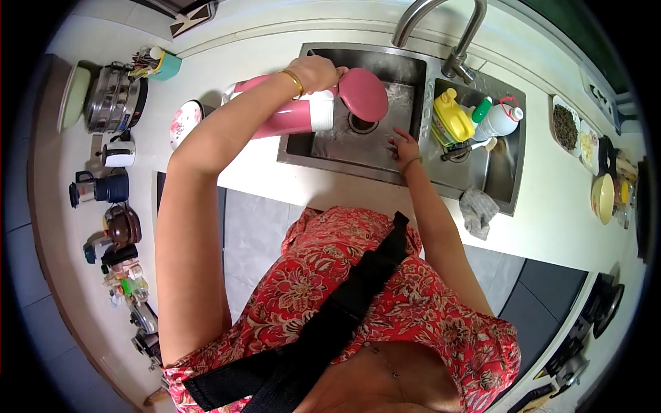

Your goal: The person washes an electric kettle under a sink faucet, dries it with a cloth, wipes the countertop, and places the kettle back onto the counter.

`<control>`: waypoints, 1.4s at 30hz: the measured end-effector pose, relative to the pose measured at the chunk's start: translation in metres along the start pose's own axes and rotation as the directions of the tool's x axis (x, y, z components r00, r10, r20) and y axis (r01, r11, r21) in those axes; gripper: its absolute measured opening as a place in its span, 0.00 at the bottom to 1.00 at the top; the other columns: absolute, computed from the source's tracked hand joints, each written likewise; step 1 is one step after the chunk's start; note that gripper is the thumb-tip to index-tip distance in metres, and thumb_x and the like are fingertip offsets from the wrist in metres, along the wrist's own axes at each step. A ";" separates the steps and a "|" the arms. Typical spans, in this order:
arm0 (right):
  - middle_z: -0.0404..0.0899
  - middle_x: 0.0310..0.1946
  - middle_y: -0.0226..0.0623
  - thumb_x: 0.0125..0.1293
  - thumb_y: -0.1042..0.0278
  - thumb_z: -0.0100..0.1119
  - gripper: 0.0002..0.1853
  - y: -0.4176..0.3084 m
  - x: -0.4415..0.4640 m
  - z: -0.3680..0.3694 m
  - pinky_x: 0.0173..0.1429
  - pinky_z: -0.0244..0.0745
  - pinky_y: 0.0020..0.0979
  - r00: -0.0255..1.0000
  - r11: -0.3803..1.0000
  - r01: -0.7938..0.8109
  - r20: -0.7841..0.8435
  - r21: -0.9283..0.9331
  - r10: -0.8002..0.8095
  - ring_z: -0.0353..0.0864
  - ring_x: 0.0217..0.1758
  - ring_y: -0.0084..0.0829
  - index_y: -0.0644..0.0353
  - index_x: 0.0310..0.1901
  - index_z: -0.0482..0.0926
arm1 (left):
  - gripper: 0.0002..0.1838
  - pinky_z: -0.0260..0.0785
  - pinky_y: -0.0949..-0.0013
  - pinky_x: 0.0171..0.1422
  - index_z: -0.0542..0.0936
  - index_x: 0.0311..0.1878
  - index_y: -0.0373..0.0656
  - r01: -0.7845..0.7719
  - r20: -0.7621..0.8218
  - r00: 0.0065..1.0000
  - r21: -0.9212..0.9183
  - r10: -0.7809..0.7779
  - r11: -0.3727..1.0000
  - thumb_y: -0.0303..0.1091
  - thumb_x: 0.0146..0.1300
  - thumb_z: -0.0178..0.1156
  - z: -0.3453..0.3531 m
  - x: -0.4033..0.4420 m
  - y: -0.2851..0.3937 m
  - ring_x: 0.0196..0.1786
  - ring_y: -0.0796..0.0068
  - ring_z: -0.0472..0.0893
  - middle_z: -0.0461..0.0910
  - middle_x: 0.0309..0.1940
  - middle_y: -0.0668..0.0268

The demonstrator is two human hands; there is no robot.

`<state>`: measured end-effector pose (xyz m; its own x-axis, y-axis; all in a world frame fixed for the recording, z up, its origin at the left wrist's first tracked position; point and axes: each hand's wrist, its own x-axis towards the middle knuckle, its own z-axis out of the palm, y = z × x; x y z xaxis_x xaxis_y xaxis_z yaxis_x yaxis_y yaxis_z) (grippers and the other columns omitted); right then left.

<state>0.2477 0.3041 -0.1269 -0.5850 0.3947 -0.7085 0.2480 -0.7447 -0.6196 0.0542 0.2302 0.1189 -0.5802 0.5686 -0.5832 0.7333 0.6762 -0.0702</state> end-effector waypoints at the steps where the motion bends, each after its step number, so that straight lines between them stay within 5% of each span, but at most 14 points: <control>1: 0.74 0.30 0.35 0.55 0.69 0.52 0.13 -0.002 -0.002 0.003 0.18 0.59 0.22 0.997 0.997 0.011 -0.079 -0.081 -0.017 0.64 0.18 0.21 0.56 0.44 0.73 | 0.37 0.67 0.66 0.35 0.73 0.14 0.38 -0.004 0.011 1.000 0.029 0.004 1.000 0.57 0.61 0.26 0.000 0.001 0.001 0.18 0.65 0.74 0.69 0.09 0.60; 7: 0.69 0.13 0.28 0.54 0.49 0.52 0.19 0.002 0.015 0.008 0.15 0.54 0.23 0.967 0.945 0.074 -0.208 -0.319 -0.146 0.60 0.11 0.21 0.59 0.20 0.76 | 0.35 0.65 0.62 0.45 0.77 0.23 0.36 -0.080 -0.066 0.994 0.132 0.090 0.988 0.56 0.61 0.29 0.009 0.001 0.000 0.35 0.57 0.75 0.76 0.25 0.54; 11: 0.67 0.10 0.31 0.55 0.48 0.49 0.24 0.008 0.023 0.003 0.17 0.58 0.27 0.936 0.881 0.121 -0.243 -0.458 -0.255 0.63 0.12 0.25 0.62 0.14 0.73 | 0.34 0.64 0.62 0.49 0.78 0.31 0.37 -0.012 -0.049 0.999 0.071 0.015 0.997 0.56 0.61 0.29 0.004 -0.001 -0.002 0.40 0.55 0.74 0.76 0.31 0.53; 14: 0.71 0.13 0.45 0.57 0.46 0.45 0.29 0.015 0.032 -0.001 0.32 0.65 0.40 0.873 0.793 0.221 -0.247 -0.568 -0.421 0.70 0.20 0.42 0.67 0.13 0.74 | 0.35 0.64 0.62 0.49 0.77 0.31 0.36 0.031 -0.065 0.997 0.057 -0.027 0.998 0.57 0.61 0.28 0.000 -0.006 -0.005 0.40 0.55 0.74 0.76 0.32 0.52; 18: 0.69 0.12 0.48 0.58 0.49 0.45 0.28 0.010 0.024 0.000 0.30 0.62 0.42 0.864 0.762 0.234 -0.230 -0.604 -0.448 0.68 0.19 0.43 0.67 0.13 0.74 | 0.37 0.65 0.63 0.45 0.77 0.23 0.36 0.046 -0.131 0.990 -0.029 -0.049 0.999 0.58 0.60 0.27 -0.002 -0.008 -0.014 0.34 0.58 0.76 0.75 0.19 0.54; 19: 0.68 0.11 0.49 0.58 0.50 0.45 0.27 0.008 0.018 0.003 0.29 0.61 0.42 0.852 0.745 0.239 -0.234 -0.623 -0.469 0.68 0.18 0.44 0.67 0.13 0.74 | 0.38 0.67 0.65 0.39 0.74 0.16 0.36 0.029 -0.224 0.974 -0.043 -0.038 0.999 0.59 0.60 0.27 0.001 -0.007 -0.019 0.24 0.62 0.76 0.71 0.12 0.57; 24: 0.72 0.16 0.43 0.57 0.53 0.48 0.22 0.010 0.023 0.003 0.27 0.63 0.41 0.914 0.866 0.187 -0.241 -0.463 -0.326 0.69 0.19 0.39 0.67 0.22 0.76 | 0.36 0.66 0.70 0.24 0.68 0.11 0.38 0.097 -0.137 0.980 -0.312 -0.146 0.945 0.59 0.60 0.30 -0.006 -0.007 -0.046 0.09 0.72 0.67 0.66 0.07 0.62; 26: 0.73 0.18 0.40 0.57 0.55 0.50 0.19 0.013 0.030 0.001 0.26 0.64 0.39 0.952 0.945 0.144 -0.219 -0.293 -0.214 0.70 0.18 0.36 0.67 0.26 0.76 | 0.34 0.63 0.72 0.16 0.67 0.12 0.38 0.141 -0.122 0.952 -0.643 -0.282 0.753 0.56 0.61 0.33 -0.006 -0.003 -0.063 0.09 0.74 0.66 0.67 0.08 0.64; 30: 0.73 0.30 0.36 0.55 0.57 0.53 0.19 0.006 0.032 -0.001 0.27 0.66 0.30 0.988 0.984 0.148 0.051 -0.100 -0.143 0.71 0.27 0.30 0.66 0.40 0.73 | 0.29 0.59 0.75 0.13 0.68 0.19 0.38 0.034 -0.034 0.972 -0.959 -0.233 0.283 0.54 0.62 0.33 -0.003 -0.011 -0.094 0.07 0.78 0.61 0.65 0.08 0.67; 31: 0.72 0.34 0.37 0.54 0.57 0.54 0.21 -0.004 0.022 0.004 0.28 0.67 0.28 0.979 0.995 0.098 0.183 -0.025 -0.092 0.71 0.31 0.29 0.66 0.43 0.71 | 0.29 0.59 0.76 0.13 0.68 0.19 0.39 -0.012 -0.052 0.968 -0.987 -0.244 0.163 0.53 0.62 0.33 0.003 -0.009 -0.101 0.08 0.78 0.62 0.64 0.08 0.68; 34: 0.71 0.37 0.39 0.52 0.55 0.56 0.23 -0.024 -0.004 0.018 0.31 0.67 0.29 0.976 0.966 0.217 0.040 -0.140 -0.214 0.70 0.37 0.29 0.67 0.44 0.71 | 0.28 0.55 0.77 0.14 0.68 0.21 0.42 -0.135 -0.101 0.947 -0.986 -0.307 -0.093 0.54 0.62 0.31 0.011 -0.022 -0.092 0.10 0.79 0.62 0.63 0.08 0.70; 36: 0.72 0.36 0.36 0.54 0.56 0.53 0.21 -0.005 0.024 0.003 0.32 0.66 0.28 0.674 0.574 0.733 0.277 -0.364 -0.685 0.70 0.36 0.27 0.65 0.44 0.70 | 0.28 0.57 0.74 0.17 0.68 0.21 0.43 -0.146 -0.087 0.960 -0.966 -0.267 -0.211 0.55 0.62 0.30 0.025 -0.017 -0.101 0.11 0.77 0.62 0.63 0.08 0.70; 38: 0.72 0.36 0.34 0.58 0.58 0.48 0.19 -0.035 0.002 0.025 0.35 0.66 0.26 0.945 0.942 0.311 0.150 -0.128 -0.291 0.69 0.36 0.25 0.63 0.46 0.69 | 0.28 0.58 0.72 0.19 0.67 0.21 0.44 -0.162 -0.052 0.942 -0.935 -0.332 -0.315 0.56 0.61 0.30 0.033 -0.013 -0.095 0.12 0.75 0.62 0.63 0.09 0.69; 42: 0.72 0.37 0.33 0.61 0.58 0.44 0.19 -0.073 -0.045 0.062 0.43 0.64 0.25 0.802 0.781 0.593 0.231 -0.196 -0.551 0.68 0.39 0.24 0.61 0.49 0.67 | 0.29 0.57 0.72 0.21 0.67 0.23 0.42 -0.190 -0.042 0.943 -0.882 -0.329 -0.430 0.56 0.61 0.28 0.043 -0.010 -0.084 0.12 0.74 0.61 0.64 0.10 0.67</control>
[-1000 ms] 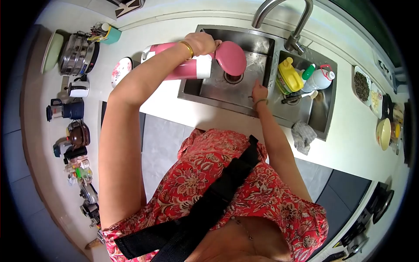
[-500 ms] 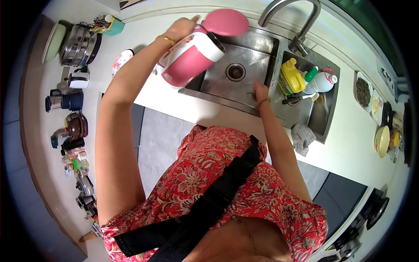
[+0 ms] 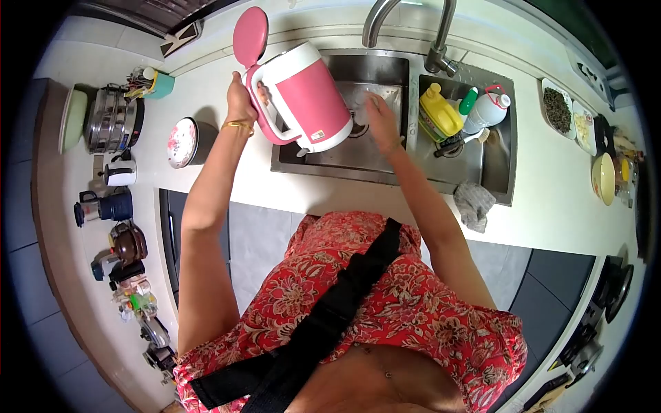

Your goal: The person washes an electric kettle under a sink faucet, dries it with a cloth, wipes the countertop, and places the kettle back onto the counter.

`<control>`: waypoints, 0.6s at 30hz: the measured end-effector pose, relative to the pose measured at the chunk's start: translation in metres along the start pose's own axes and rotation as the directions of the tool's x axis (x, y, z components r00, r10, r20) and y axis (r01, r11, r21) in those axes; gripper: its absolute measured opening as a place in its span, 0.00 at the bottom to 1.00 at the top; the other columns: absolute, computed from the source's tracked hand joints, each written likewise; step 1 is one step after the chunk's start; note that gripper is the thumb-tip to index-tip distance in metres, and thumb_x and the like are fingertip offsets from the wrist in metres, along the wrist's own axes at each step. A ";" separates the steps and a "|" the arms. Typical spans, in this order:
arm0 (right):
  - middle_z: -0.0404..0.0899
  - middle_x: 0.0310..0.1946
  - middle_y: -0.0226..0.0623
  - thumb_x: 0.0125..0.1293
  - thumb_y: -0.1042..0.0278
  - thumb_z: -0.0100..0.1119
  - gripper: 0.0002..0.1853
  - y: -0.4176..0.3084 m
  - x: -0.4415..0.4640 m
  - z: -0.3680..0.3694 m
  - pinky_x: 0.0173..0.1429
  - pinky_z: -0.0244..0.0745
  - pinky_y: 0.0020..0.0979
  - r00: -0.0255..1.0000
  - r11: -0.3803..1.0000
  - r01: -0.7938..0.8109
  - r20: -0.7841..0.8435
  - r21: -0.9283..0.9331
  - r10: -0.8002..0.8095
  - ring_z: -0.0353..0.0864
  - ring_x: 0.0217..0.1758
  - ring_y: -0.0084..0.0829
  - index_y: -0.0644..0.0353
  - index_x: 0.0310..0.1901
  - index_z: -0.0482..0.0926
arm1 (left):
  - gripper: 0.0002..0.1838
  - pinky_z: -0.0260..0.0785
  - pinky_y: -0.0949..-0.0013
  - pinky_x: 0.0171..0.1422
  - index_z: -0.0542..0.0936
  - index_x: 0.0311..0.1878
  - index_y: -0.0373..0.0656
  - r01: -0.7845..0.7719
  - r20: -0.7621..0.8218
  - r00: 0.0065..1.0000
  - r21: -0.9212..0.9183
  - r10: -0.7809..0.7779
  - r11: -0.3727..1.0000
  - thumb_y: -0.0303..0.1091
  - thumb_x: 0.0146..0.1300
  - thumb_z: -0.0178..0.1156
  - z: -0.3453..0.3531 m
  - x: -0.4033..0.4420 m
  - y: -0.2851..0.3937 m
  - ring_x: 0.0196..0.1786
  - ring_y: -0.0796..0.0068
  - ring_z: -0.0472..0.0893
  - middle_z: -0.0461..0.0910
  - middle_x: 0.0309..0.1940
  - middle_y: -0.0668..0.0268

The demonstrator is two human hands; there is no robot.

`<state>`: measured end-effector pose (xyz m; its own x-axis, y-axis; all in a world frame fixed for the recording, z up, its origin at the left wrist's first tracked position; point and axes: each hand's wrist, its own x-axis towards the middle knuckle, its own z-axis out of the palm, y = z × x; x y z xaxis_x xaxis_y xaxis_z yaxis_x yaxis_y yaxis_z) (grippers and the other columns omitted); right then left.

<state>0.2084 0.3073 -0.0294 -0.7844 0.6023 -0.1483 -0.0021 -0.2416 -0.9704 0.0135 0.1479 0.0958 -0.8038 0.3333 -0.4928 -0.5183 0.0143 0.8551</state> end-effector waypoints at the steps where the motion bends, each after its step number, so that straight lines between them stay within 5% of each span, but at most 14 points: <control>1: 0.72 0.37 0.33 0.61 0.58 0.44 0.19 -0.005 0.003 0.009 0.43 0.64 0.25 1.000 1.000 0.001 0.000 0.000 -0.001 0.68 0.39 0.24 0.61 0.49 0.67 | 0.29 0.57 0.72 0.20 0.67 0.23 0.42 0.032 -0.021 0.999 -0.021 -0.032 0.999 0.56 0.62 0.27 0.003 0.001 -0.002 0.12 0.74 0.61 0.64 0.10 0.67; 3: 0.69 0.46 0.42 0.60 0.61 0.44 0.20 -0.014 0.014 0.028 0.52 0.62 0.29 0.957 0.953 0.287 0.024 0.096 -0.291 0.68 0.48 0.33 0.62 0.53 0.64 | 0.29 0.56 0.74 0.17 0.67 0.24 0.42 0.009 0.043 0.999 -0.015 -0.009 1.000 0.56 0.62 0.26 0.013 -0.006 -0.008 0.12 0.75 0.61 0.63 0.10 0.68; 4: 0.69 0.46 0.42 0.60 0.61 0.44 0.20 -0.025 0.017 0.039 0.52 0.62 0.29 0.956 0.953 0.289 0.024 0.096 -0.292 0.68 0.48 0.33 0.62 0.53 0.64 | 0.29 0.56 0.74 0.17 0.67 0.24 0.42 -0.005 0.057 0.998 0.012 0.004 1.000 0.56 0.62 0.26 0.019 -0.012 -0.009 0.11 0.75 0.60 0.63 0.10 0.68; 6: 0.56 0.56 0.51 0.59 0.66 0.44 0.23 -0.049 0.020 0.057 0.60 0.54 0.33 0.854 0.814 0.510 0.055 -0.279 -0.517 0.58 0.59 0.44 0.63 0.56 0.57 | 0.29 0.55 0.74 0.17 0.66 0.23 0.43 0.009 0.096 0.995 -0.010 -0.008 1.000 0.56 0.62 0.26 0.024 -0.009 -0.013 0.12 0.76 0.60 0.63 0.10 0.68; 7: 0.56 0.56 0.51 0.59 0.66 0.44 0.23 -0.052 0.016 0.062 0.60 0.54 0.33 0.854 0.814 0.511 0.058 -0.277 -0.517 0.58 0.59 0.44 0.63 0.56 0.57 | 0.29 0.55 0.74 0.17 0.66 0.23 0.43 0.030 0.099 0.995 -0.018 -0.028 0.999 0.57 0.61 0.26 0.028 -0.010 -0.013 0.12 0.76 0.59 0.63 0.10 0.68; 9: 0.44 0.61 0.53 0.58 0.72 0.42 0.26 -0.054 0.001 0.069 0.64 0.48 0.36 0.782 0.526 0.571 0.222 -0.630 -0.582 0.47 0.63 0.50 0.62 0.59 0.52 | 0.29 0.54 0.75 0.17 0.65 0.22 0.42 0.064 0.103 0.993 -0.039 -0.059 0.997 0.57 0.61 0.26 0.034 -0.011 -0.011 0.12 0.76 0.59 0.62 0.10 0.68; 12: 0.40 0.63 0.50 0.57 0.76 0.40 0.27 -0.021 -0.029 0.048 0.65 0.46 0.36 0.795 0.369 0.573 0.386 -0.731 -0.469 0.45 0.64 0.48 0.61 0.60 0.51 | 0.29 0.55 0.75 0.17 0.65 0.23 0.41 0.047 0.121 0.992 -0.093 -0.035 0.995 0.56 0.62 0.26 0.035 -0.015 -0.006 0.13 0.75 0.60 0.62 0.10 0.67; 15: 0.51 0.59 0.51 0.57 0.74 0.43 0.27 0.037 -0.047 0.022 0.60 0.55 0.35 0.788 0.431 0.594 0.384 -0.679 -0.481 0.54 0.61 0.47 0.62 0.60 0.52 | 0.28 0.55 0.74 0.18 0.65 0.23 0.41 -0.036 0.110 0.993 -0.110 0.048 0.993 0.55 0.62 0.26 0.031 -0.012 -0.008 0.14 0.74 0.60 0.62 0.10 0.67; 17: 0.63 0.52 0.51 0.57 0.75 0.42 0.24 0.061 -0.051 0.008 0.50 0.65 0.36 0.889 0.744 0.453 0.192 -0.491 -0.415 0.66 0.51 0.49 0.61 0.57 0.56 | 0.28 0.55 0.74 0.17 0.65 0.23 0.40 -0.055 0.108 0.992 -0.136 0.070 0.989 0.55 0.62 0.27 0.031 -0.010 -0.009 0.13 0.74 0.60 0.61 0.10 0.66; 18: 0.63 0.52 0.51 0.57 0.75 0.42 0.24 0.065 -0.050 -0.001 0.50 0.65 0.36 0.894 0.742 0.442 0.177 -0.504 -0.412 0.66 0.51 0.49 0.61 0.57 0.56 | 0.28 0.55 0.74 0.16 0.65 0.23 0.40 -0.071 0.108 0.990 -0.154 0.088 0.986 0.55 0.62 0.28 0.032 -0.012 -0.012 0.12 0.74 0.61 0.61 0.09 0.66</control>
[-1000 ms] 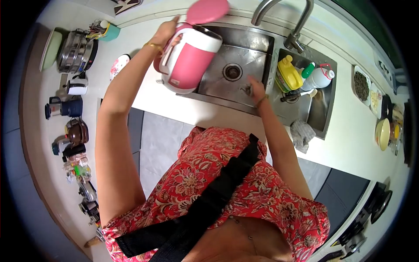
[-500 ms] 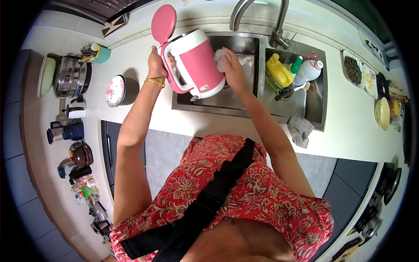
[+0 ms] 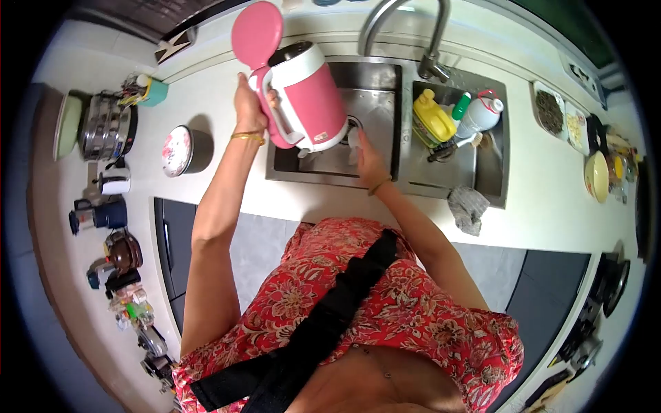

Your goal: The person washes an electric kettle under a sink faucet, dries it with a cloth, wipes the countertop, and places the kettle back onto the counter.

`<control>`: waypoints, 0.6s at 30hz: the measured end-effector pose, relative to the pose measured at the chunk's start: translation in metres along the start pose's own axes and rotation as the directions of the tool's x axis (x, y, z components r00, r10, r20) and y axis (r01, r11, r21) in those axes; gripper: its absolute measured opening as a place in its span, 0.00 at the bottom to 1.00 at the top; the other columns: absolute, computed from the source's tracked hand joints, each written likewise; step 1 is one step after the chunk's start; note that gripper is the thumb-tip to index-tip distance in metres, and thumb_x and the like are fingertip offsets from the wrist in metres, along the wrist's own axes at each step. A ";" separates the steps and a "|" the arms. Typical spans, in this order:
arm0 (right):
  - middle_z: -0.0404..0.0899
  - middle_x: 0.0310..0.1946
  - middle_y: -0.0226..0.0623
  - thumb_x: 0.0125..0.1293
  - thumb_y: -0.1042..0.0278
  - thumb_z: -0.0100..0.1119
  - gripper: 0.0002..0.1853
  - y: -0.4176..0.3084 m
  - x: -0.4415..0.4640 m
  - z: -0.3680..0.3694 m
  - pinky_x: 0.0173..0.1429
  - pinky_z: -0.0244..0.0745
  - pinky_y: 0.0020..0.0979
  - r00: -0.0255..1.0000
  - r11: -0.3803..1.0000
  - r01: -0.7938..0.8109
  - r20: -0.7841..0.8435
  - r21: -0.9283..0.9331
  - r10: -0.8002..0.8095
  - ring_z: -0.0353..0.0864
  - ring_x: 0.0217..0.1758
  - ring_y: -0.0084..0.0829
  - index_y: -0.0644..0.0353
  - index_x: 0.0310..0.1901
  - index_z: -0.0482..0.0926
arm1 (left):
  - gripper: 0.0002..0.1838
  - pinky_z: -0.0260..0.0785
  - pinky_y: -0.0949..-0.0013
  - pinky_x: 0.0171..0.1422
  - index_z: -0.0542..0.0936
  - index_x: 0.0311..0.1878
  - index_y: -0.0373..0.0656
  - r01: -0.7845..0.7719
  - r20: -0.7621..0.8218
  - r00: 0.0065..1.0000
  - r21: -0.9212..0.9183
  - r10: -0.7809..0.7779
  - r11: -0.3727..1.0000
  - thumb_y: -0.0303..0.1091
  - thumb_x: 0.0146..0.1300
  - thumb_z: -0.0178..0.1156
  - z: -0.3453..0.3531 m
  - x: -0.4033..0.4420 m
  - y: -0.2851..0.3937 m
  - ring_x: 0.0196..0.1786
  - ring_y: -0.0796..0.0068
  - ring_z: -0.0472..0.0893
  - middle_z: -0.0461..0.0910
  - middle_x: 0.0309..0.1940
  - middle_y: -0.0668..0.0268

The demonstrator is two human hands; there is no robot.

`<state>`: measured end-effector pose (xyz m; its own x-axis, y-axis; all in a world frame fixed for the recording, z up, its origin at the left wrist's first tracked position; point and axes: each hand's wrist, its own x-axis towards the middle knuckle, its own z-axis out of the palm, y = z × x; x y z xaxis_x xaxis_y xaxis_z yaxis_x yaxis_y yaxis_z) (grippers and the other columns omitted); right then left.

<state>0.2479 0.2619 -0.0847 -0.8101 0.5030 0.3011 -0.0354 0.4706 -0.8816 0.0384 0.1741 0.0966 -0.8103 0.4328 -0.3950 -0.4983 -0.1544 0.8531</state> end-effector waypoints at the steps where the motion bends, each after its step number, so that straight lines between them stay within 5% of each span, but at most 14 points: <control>1: 0.66 0.48 0.50 0.57 0.75 0.42 0.21 0.003 0.001 -0.011 0.45 0.67 0.37 0.994 0.995 -0.103 -0.027 -0.003 0.103 0.68 0.46 0.49 0.61 0.55 0.59 | 0.29 0.55 0.74 0.16 0.66 0.23 0.40 0.002 -0.004 1.000 0.029 -0.002 1.000 0.56 0.62 0.28 -0.001 -0.001 -0.002 0.13 0.74 0.61 0.61 0.09 0.66; 4: 0.72 0.43 0.45 0.55 0.75 0.45 0.13 0.008 -0.002 -0.053 0.42 0.67 0.37 0.940 0.942 -0.334 -0.067 0.040 0.336 0.71 0.40 0.46 0.62 0.44 0.69 | 0.29 0.55 0.75 0.17 0.66 0.24 0.41 0.001 0.086 0.996 0.055 -0.006 0.998 0.57 0.61 0.28 -0.008 -0.004 -0.013 0.13 0.74 0.61 0.62 0.09 0.66; 6: 0.71 0.43 0.44 0.52 0.76 0.47 0.11 0.006 -0.004 -0.077 0.47 0.64 0.37 0.990 0.991 -0.005 -0.142 -0.136 -0.014 0.68 0.45 0.47 0.63 0.39 0.72 | 0.27 0.55 0.75 0.17 0.67 0.25 0.40 -0.016 0.022 1.000 0.071 0.014 0.997 0.54 0.62 0.31 -0.006 -0.006 -0.022 0.13 0.74 0.61 0.62 0.10 0.66; 8: 0.71 0.44 0.43 0.50 0.76 0.49 0.11 0.001 -0.021 -0.094 0.50 0.63 0.36 0.987 0.991 0.003 -0.159 -0.137 -0.025 0.68 0.46 0.44 0.61 0.37 0.74 | 0.26 0.55 0.75 0.17 0.67 0.26 0.40 -0.025 -0.038 0.999 0.092 0.029 0.995 0.53 0.63 0.31 -0.001 -0.015 -0.026 0.13 0.74 0.61 0.62 0.10 0.66; 13: 0.69 0.48 0.40 0.46 0.71 0.54 0.14 0.012 -0.096 -0.095 0.51 0.62 0.37 0.971 0.823 0.122 0.238 -0.554 0.016 0.68 0.48 0.41 0.52 0.38 0.76 | 0.27 0.55 0.74 0.17 0.67 0.24 0.40 0.011 -0.029 1.000 0.106 -0.008 0.994 0.54 0.63 0.32 -0.003 -0.021 -0.040 0.12 0.74 0.61 0.62 0.09 0.66; 18: 0.72 0.44 0.39 0.44 0.71 0.56 0.14 0.023 -0.098 -0.104 0.49 0.64 0.37 0.996 0.919 -0.031 0.068 -0.393 0.062 0.69 0.47 0.41 0.51 0.37 0.76 | 0.28 0.55 0.75 0.18 0.66 0.20 0.40 0.038 -0.005 0.999 0.059 -0.038 0.998 0.56 0.62 0.32 0.000 -0.024 -0.047 0.13 0.75 0.61 0.61 0.09 0.67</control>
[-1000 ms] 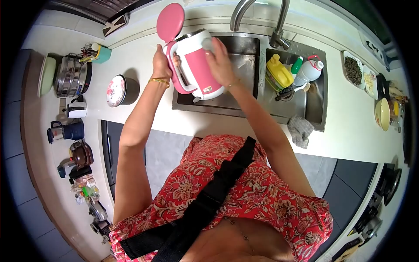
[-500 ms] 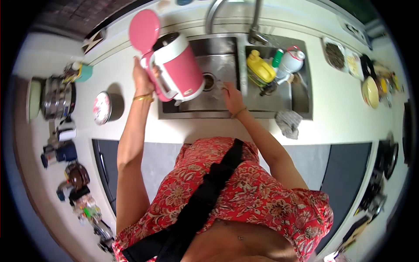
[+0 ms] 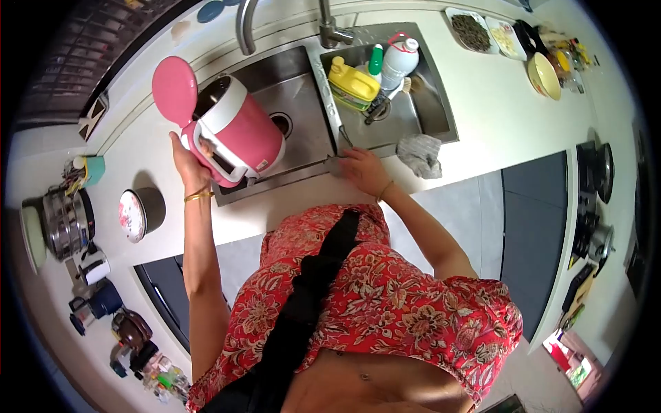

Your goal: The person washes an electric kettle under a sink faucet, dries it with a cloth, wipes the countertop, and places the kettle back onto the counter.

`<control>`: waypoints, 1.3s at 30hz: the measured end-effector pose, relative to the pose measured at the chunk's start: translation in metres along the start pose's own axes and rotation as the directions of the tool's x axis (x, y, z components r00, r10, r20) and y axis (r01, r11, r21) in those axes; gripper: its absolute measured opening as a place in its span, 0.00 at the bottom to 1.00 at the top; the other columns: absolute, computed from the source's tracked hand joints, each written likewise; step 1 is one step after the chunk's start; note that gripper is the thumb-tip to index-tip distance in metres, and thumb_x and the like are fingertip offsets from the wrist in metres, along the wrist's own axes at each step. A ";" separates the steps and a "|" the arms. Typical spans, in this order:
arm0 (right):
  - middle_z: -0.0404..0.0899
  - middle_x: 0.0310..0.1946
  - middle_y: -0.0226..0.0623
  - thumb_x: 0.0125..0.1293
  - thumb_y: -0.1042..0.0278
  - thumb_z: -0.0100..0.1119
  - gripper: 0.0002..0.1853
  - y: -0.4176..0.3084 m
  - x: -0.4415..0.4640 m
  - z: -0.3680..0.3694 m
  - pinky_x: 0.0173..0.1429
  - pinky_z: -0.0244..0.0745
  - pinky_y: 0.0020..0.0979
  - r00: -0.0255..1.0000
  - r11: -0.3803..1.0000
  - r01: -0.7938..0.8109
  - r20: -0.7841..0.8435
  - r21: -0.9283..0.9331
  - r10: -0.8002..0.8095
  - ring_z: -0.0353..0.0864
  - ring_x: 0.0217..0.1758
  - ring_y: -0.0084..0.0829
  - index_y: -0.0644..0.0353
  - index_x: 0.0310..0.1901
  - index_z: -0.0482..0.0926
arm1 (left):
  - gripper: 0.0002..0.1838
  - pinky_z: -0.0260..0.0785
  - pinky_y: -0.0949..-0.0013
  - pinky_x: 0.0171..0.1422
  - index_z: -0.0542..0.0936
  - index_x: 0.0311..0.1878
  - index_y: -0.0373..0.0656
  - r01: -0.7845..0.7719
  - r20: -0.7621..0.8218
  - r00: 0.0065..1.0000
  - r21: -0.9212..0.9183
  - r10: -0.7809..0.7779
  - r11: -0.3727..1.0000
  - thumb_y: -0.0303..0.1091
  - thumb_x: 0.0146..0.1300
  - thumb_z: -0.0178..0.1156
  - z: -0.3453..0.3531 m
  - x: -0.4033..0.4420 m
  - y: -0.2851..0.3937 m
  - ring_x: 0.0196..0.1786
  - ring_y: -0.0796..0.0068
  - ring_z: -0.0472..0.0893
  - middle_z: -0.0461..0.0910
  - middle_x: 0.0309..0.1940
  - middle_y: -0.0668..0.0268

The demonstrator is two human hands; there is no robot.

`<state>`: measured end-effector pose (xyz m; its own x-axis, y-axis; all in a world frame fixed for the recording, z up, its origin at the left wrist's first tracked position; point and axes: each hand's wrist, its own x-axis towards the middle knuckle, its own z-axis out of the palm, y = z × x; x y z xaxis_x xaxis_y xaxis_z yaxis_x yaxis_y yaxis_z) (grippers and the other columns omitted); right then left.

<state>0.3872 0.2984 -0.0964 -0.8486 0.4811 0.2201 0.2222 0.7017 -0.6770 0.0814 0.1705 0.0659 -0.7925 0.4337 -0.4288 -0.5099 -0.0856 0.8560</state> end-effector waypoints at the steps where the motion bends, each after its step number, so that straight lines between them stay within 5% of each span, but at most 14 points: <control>1: 0.73 0.42 0.39 0.44 0.71 0.56 0.14 0.006 0.002 -0.001 0.48 0.64 0.37 0.997 0.994 0.027 -0.079 0.103 -0.019 0.70 0.46 0.41 0.52 0.37 0.75 | 0.28 0.55 0.75 0.18 0.66 0.20 0.40 0.003 -0.002 1.000 -0.004 -0.003 1.000 0.55 0.62 0.32 0.001 0.002 -0.003 0.13 0.75 0.61 0.61 0.09 0.67; 6: 0.74 0.35 0.38 0.44 0.70 0.56 0.14 0.031 -0.018 -0.034 0.46 0.65 0.38 0.893 0.923 -0.376 -0.298 -0.077 0.338 0.70 0.42 0.42 0.55 0.37 0.75 | 0.27 0.54 0.76 0.18 0.67 0.22 0.41 -0.020 0.015 1.000 0.020 0.020 1.000 0.56 0.62 0.33 -0.001 0.000 -0.006 0.13 0.76 0.62 0.62 0.09 0.67; 8: 0.74 0.32 0.40 0.43 0.70 0.56 0.16 0.039 -0.036 -0.052 0.44 0.67 0.36 0.830 0.782 -0.525 -0.405 -0.337 0.383 0.71 0.39 0.42 0.54 0.38 0.75 | 0.27 0.54 0.77 0.17 0.67 0.22 0.42 -0.005 0.049 0.999 0.043 0.003 0.999 0.56 0.62 0.33 -0.003 -0.001 -0.006 0.12 0.76 0.61 0.62 0.09 0.68; 10: 0.74 0.32 0.41 0.43 0.69 0.57 0.15 0.050 -0.058 -0.056 0.41 0.68 0.35 0.849 0.664 -0.528 -0.312 -0.529 0.426 0.72 0.36 0.42 0.54 0.38 0.76 | 0.27 0.54 0.77 0.18 0.67 0.22 0.42 0.004 0.040 0.999 0.037 -0.006 0.999 0.56 0.62 0.32 -0.005 -0.001 -0.005 0.12 0.77 0.61 0.62 0.08 0.69; 14: 0.74 0.28 0.42 0.45 0.71 0.56 0.11 0.086 -0.062 -0.055 0.38 0.69 0.37 0.832 0.843 -0.519 -0.308 -0.142 0.461 0.73 0.31 0.42 0.58 0.34 0.77 | 0.29 0.54 0.77 0.17 0.68 0.22 0.41 -0.039 0.023 0.999 0.053 0.038 0.998 0.56 0.62 0.31 -0.010 -0.001 -0.006 0.11 0.76 0.61 0.63 0.08 0.68; 16: 0.75 0.25 0.42 0.46 0.70 0.60 0.10 0.094 -0.042 -0.043 0.34 0.69 0.30 0.690 0.802 -0.572 -0.426 0.173 0.585 0.74 0.26 0.35 0.64 0.31 0.76 | 0.28 0.54 0.76 0.16 0.69 0.23 0.41 -0.028 0.030 0.999 0.013 0.028 1.000 0.56 0.62 0.32 -0.017 0.001 -0.007 0.11 0.76 0.61 0.63 0.08 0.68; 20: 0.73 0.24 0.32 0.51 0.66 0.60 0.12 0.060 0.020 -0.049 0.34 0.65 0.23 0.714 0.701 -0.369 -0.297 0.610 0.634 0.67 0.27 0.19 0.66 0.31 0.74 | 0.28 0.54 0.76 0.16 0.69 0.25 0.41 -0.070 0.017 0.997 -0.024 0.070 0.997 0.56 0.62 0.32 -0.016 -0.008 -0.005 0.11 0.76 0.61 0.63 0.08 0.67; 22: 0.73 0.27 0.36 0.55 0.62 0.56 0.16 0.044 0.053 -0.046 0.36 0.65 0.25 0.693 0.646 -0.362 -0.269 0.672 0.668 0.66 0.30 0.22 0.70 0.36 0.72 | 0.28 0.54 0.77 0.16 0.69 0.25 0.41 -0.049 -0.016 0.999 -0.041 0.049 0.998 0.56 0.62 0.32 -0.017 -0.011 -0.004 0.11 0.76 0.61 0.63 0.07 0.67; 23: 0.73 0.29 0.40 0.56 0.60 0.54 0.19 0.036 0.070 -0.048 0.38 0.64 0.26 0.644 0.673 -0.488 -0.291 0.555 0.708 0.66 0.32 0.23 0.71 0.40 0.71 | 0.28 0.54 0.77 0.16 0.69 0.25 0.41 -0.061 -0.009 0.998 -0.038 0.060 0.997 0.56 0.62 0.31 -0.018 -0.013 -0.003 0.11 0.76 0.61 0.63 0.07 0.67; 26: 0.73 0.34 0.37 0.59 0.64 0.51 0.18 0.033 0.113 -0.050 0.42 0.63 0.24 0.741 0.526 -0.207 -0.219 0.825 0.635 0.68 0.37 0.23 0.72 0.44 0.69 | 0.28 0.53 0.77 0.16 0.69 0.23 0.41 -0.074 -0.054 0.996 -0.063 0.071 0.995 0.56 0.62 0.33 -0.017 -0.022 0.000 0.11 0.76 0.61 0.63 0.07 0.67; 30: 0.74 0.34 0.34 0.60 0.66 0.50 0.16 0.047 0.150 -0.065 0.42 0.64 0.24 0.788 0.340 -0.190 -0.063 0.921 0.612 0.69 0.36 0.23 0.70 0.45 0.69 | 0.29 0.52 0.77 0.15 0.69 0.23 0.40 -0.087 -0.137 0.988 -0.106 0.072 0.991 0.57 0.61 0.35 -0.026 -0.030 0.003 0.11 0.77 0.62 0.63 0.08 0.67; 34: 0.76 0.33 0.35 0.59 0.64 0.51 0.17 0.087 0.186 -0.088 0.40 0.65 0.23 0.863 0.710 -0.261 -0.172 0.654 0.476 0.70 0.34 0.22 0.68 0.46 0.69 | 0.29 0.52 0.77 0.13 0.70 0.22 0.39 -0.238 -0.165 0.962 -0.107 0.219 0.965 0.57 0.61 0.36 -0.040 -0.040 0.008 0.09 0.77 0.62 0.64 0.07 0.67; 36: 0.76 0.33 0.42 0.58 0.66 0.50 0.17 0.070 0.206 -0.112 0.42 0.66 0.27 0.854 0.880 -0.360 -0.271 0.310 0.445 0.73 0.35 0.30 0.67 0.47 0.69 | 0.29 0.53 0.77 0.13 0.70 0.22 0.38 -0.292 -0.268 0.928 -0.085 0.260 0.953 0.56 0.61 0.36 -0.054 -0.034 0.008 0.09 0.77 0.63 0.64 0.07 0.67; 39: 0.73 0.40 0.50 0.57 0.69 0.47 0.17 0.089 0.241 -0.119 0.47 0.66 0.34 0.898 0.972 -0.234 -0.380 0.014 0.222 0.72 0.42 0.45 0.62 0.49 0.69 | 0.31 0.53 0.76 0.13 0.71 0.22 0.37 -0.379 -0.332 0.876 -0.023 0.351 0.925 0.58 0.60 0.36 -0.066 -0.035 0.015 0.09 0.77 0.63 0.65 0.07 0.67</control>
<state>0.2599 0.5396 -0.0203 -0.5301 0.7873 0.3148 0.4075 0.5622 -0.7196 0.0798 0.0950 0.0752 -0.9839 0.0525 -0.1711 -0.1789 -0.2643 0.9477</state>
